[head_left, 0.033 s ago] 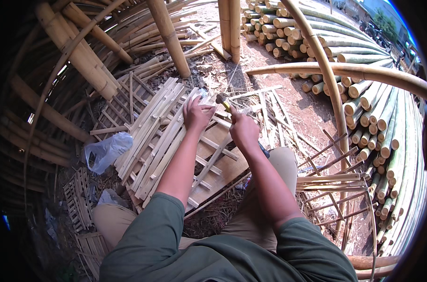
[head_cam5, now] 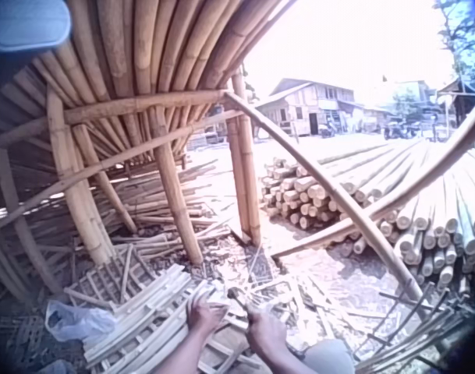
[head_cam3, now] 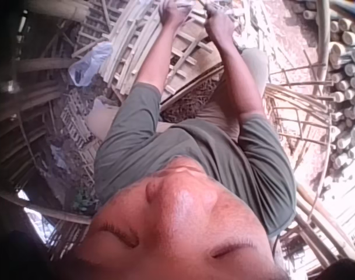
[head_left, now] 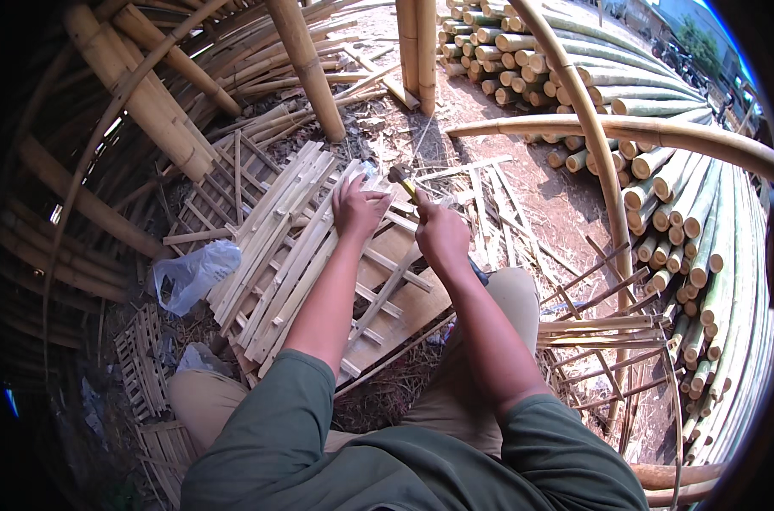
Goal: The person takes nails from a plastic bag and drives them into bamboo slats using a hammer to assemble a frame.
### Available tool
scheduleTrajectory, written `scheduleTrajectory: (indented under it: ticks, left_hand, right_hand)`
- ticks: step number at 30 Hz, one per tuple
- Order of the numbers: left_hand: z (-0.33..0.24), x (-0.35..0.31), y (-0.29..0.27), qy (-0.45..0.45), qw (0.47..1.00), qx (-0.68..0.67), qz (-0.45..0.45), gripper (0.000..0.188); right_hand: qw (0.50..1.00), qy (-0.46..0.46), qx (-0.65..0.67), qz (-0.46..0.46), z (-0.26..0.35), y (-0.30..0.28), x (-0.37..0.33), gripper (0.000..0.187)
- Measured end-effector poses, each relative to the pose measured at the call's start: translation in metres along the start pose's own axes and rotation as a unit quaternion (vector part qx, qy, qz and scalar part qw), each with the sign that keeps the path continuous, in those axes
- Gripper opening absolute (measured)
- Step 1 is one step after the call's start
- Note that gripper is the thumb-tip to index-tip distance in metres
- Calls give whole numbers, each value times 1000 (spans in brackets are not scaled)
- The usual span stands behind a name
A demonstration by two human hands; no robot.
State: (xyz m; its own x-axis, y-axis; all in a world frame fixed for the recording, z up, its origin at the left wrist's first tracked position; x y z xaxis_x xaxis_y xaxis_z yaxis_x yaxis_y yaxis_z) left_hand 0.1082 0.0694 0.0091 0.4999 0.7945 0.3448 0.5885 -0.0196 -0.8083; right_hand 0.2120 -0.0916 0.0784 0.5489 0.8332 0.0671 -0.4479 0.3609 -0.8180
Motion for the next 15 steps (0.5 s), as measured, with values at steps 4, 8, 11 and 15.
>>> scheduleTrajectory:
  ticks: [4, 8, 11, 15]
  left_hand:
    - [-2, 1, 2, 3, 1000, -14, 1, 27]
    - [-1, 1, 2, 11, 1000, -11, -9, 27]
    - [2, 1, 2, 8, 1000, -15, -11, 25]
    - [-1, -1, 1, 12, 1000, -19, -14, 21]
  right_hand:
    - [1000, -13, 4, 10, -2, 4, 3, 27]
    - [999, -32, 16, -12, 2, 5, 2, 26]
    - [999, -30, -11, 9, 6, 2, 3, 26]
    - [1000, -10, -11, 27, 4, 0, 2, 27]
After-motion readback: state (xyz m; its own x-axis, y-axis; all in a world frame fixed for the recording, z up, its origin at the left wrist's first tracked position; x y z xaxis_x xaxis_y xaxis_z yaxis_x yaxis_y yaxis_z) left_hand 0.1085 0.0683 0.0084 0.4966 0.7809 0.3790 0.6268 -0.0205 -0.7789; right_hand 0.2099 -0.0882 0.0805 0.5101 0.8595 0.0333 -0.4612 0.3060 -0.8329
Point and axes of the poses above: each hand's wrist, its own x-axis towards the middle knuckle, its own y-axis out of the palm, z = x × y, the point moved 1 cm from there along x, towards the middle knuckle, and after that the axes turned 7 degrees about z, right-handed, at the moved point
